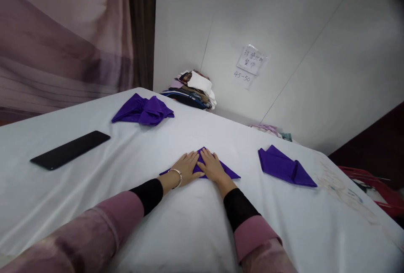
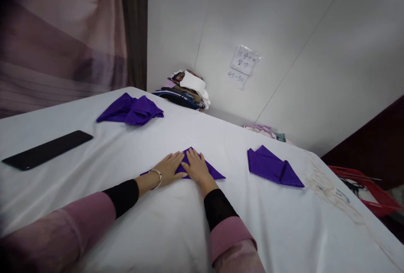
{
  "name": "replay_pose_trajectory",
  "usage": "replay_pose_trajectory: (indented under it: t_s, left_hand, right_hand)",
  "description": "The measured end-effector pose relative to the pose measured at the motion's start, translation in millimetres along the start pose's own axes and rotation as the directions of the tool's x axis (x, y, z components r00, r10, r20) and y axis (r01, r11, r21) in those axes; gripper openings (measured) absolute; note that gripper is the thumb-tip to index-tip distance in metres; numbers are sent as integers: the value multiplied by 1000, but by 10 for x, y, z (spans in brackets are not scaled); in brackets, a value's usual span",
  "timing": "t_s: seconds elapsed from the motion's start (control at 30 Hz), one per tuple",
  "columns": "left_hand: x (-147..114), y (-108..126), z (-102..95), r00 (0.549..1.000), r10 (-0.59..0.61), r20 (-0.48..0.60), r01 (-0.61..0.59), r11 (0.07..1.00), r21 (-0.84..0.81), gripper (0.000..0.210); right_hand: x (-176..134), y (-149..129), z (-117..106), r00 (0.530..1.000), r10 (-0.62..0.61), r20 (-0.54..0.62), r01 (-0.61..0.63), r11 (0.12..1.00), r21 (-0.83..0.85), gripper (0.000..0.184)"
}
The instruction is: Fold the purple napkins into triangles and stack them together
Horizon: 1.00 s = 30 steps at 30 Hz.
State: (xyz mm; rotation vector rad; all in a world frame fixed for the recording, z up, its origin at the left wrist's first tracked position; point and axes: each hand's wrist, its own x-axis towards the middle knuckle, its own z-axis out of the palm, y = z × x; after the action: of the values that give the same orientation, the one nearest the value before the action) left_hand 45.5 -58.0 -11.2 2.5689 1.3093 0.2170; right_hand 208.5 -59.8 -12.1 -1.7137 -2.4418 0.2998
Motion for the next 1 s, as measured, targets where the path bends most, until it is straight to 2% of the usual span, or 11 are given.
replay_pose_trajectory:
  t_s: [0.2, 0.27, 0.33, 0.4, 0.6, 0.7, 0.83, 1.0]
  left_hand:
    - [55, -9, -65, 997, -40, 61, 42, 998, -37, 82]
    - [114, 38, -106, 999, -39, 24, 40, 998, -38, 82]
    - [176, 90, -119, 999, 6, -40, -7, 999, -37, 82]
    - [229, 126, -101, 997, 51, -60, -54, 997, -56, 81]
    - [280, 118, 0, 999, 38, 1, -38, 991, -126, 85]
    - [285, 108, 10, 999, 18, 34, -14, 995, -101, 86]
    - [300, 111, 14, 995, 12, 96, -10, 1000, -23, 87]
    - [306, 110, 34, 996, 33, 88, -35, 999, 17, 87]
  right_hand:
    - [-3, -8, -22, 1000, 0, 15, 0, 1000, 8, 52]
    - [-3, -3, -20, 1000, -3, 14, 2, 1000, 17, 52]
    - [0, 4, -11, 1000, -9, 6, 9, 999, 31, 53]
    - [2, 9, -1, 1000, -14, -5, 15, 999, 45, 54]
    - [2, 36, 33, 998, 14, -65, -4, 989, 147, 60]
    - [16, 106, 71, 990, 42, -131, -11, 974, 228, 66]
    - [42, 220, 119, 972, 109, -207, -35, 942, 333, 63]
    - [19, 261, 91, 980, 70, -187, -14, 958, 285, 59]
